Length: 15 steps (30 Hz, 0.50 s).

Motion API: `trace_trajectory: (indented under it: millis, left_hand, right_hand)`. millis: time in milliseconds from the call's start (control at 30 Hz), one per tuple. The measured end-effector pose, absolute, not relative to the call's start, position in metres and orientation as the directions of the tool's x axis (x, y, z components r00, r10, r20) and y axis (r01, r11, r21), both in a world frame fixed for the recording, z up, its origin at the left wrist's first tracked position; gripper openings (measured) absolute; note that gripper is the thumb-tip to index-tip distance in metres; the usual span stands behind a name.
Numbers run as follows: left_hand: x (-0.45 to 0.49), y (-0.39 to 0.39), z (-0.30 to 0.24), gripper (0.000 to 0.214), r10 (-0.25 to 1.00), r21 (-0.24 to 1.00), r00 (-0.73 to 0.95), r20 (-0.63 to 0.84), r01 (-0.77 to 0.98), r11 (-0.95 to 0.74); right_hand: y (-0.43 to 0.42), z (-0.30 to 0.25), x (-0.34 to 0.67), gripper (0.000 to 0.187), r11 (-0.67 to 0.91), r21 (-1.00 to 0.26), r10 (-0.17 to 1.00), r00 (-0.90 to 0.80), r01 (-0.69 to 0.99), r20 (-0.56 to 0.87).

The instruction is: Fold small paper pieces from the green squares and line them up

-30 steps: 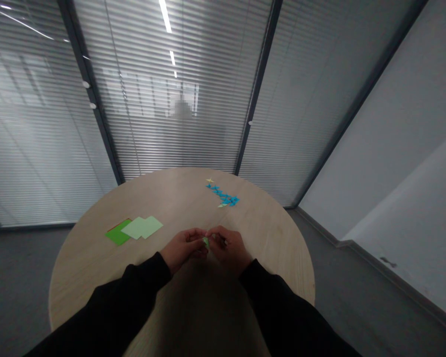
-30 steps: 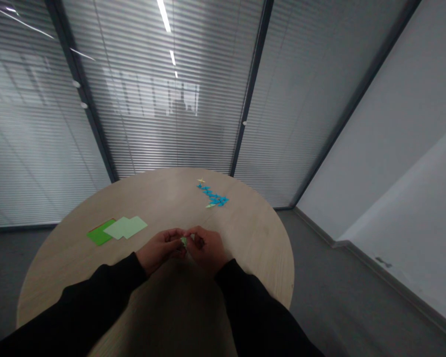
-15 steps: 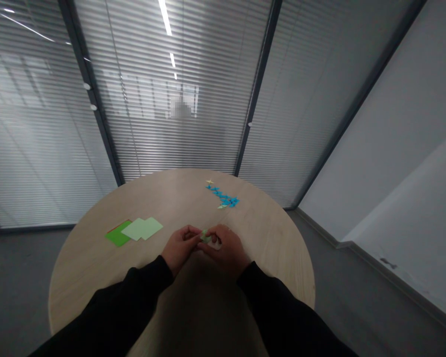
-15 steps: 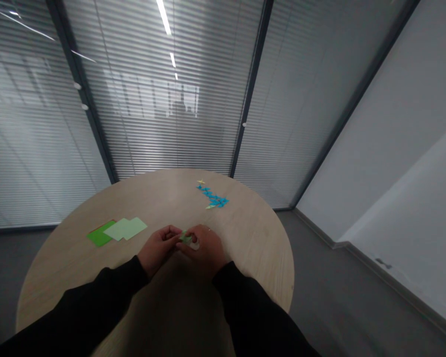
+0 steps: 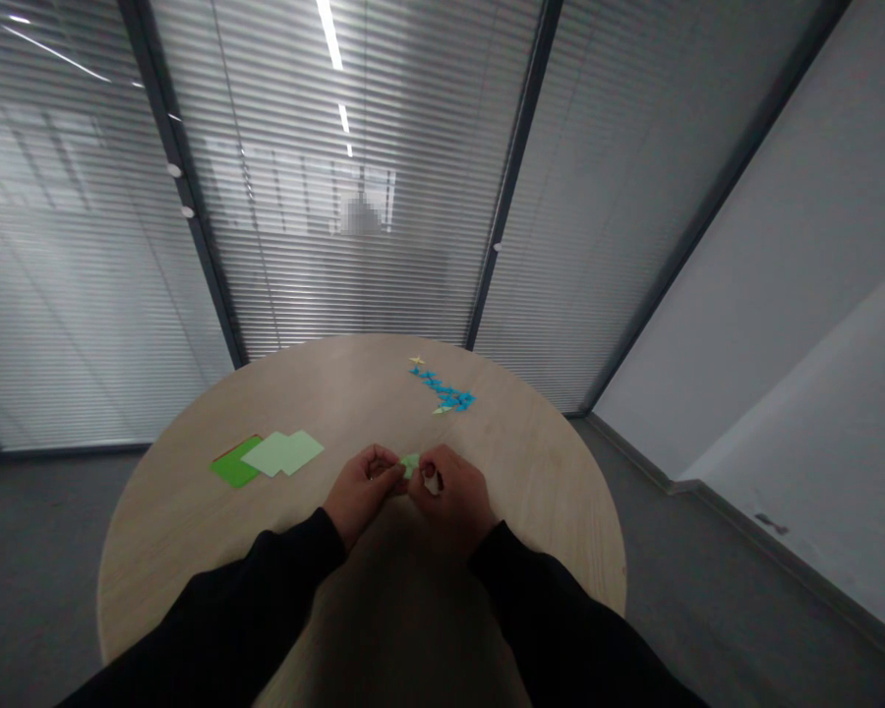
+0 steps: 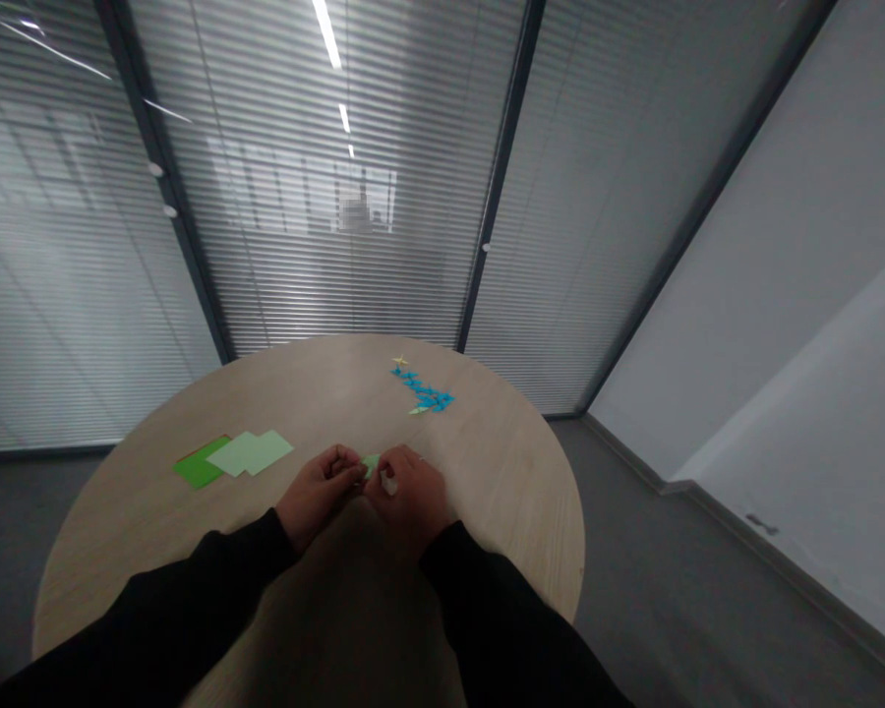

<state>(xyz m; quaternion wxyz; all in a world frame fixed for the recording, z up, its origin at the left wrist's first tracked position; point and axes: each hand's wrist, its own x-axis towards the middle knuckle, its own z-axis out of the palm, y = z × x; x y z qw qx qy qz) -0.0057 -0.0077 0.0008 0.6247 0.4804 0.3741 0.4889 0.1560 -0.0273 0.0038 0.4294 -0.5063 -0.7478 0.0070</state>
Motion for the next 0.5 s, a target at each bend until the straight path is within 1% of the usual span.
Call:
trace_trajectory:
  millis: [100,133,267,367,433,500]
  left_hand:
    - [-0.0058,-0.0072,0.0003,0.029,0.970,0.981,0.239,0.052,-0.195,-0.005]
    - [-0.0057,-0.0068,0.0000,0.028,0.970,0.984,0.232,0.072,-0.176,-0.031]
    - [-0.0049,-0.0059,-0.0006,0.023,0.971,0.988,0.185,0.154,-0.052,-0.147]
    - [-0.0045,-0.0074,0.0011,0.018,0.967,0.977,0.168,0.193,0.053,-0.205]
    - [-0.0043,-0.0090,0.0031,0.017,0.965,0.975,0.180,0.192,0.075,-0.208]
    - [-0.0040,-0.0103,0.0047,0.017,0.963,0.974,0.194,0.189,0.086,-0.209]
  right_hand:
    - [-0.0275,0.0039,0.1537,0.020,0.443,-0.487,0.804,-0.092,0.753,0.588]
    - [-0.0275,0.0038,0.1528,0.021,0.438,-0.499,0.811,-0.089,0.748,0.578]
    - [-0.0265,0.0024,0.1506,0.007,0.419,-0.569,0.836,-0.055,0.707,0.547]
    - [-0.0249,0.0011,0.1511,0.006,0.413,-0.663,0.860,-0.029,0.625,0.509]
    - [-0.0236,0.0004,0.1519,0.005,0.407,-0.720,0.874,-0.010,0.562,0.486]
    - [-0.0223,-0.0003,0.1525,0.003,0.392,-0.751,0.884,0.008,0.531,0.467]
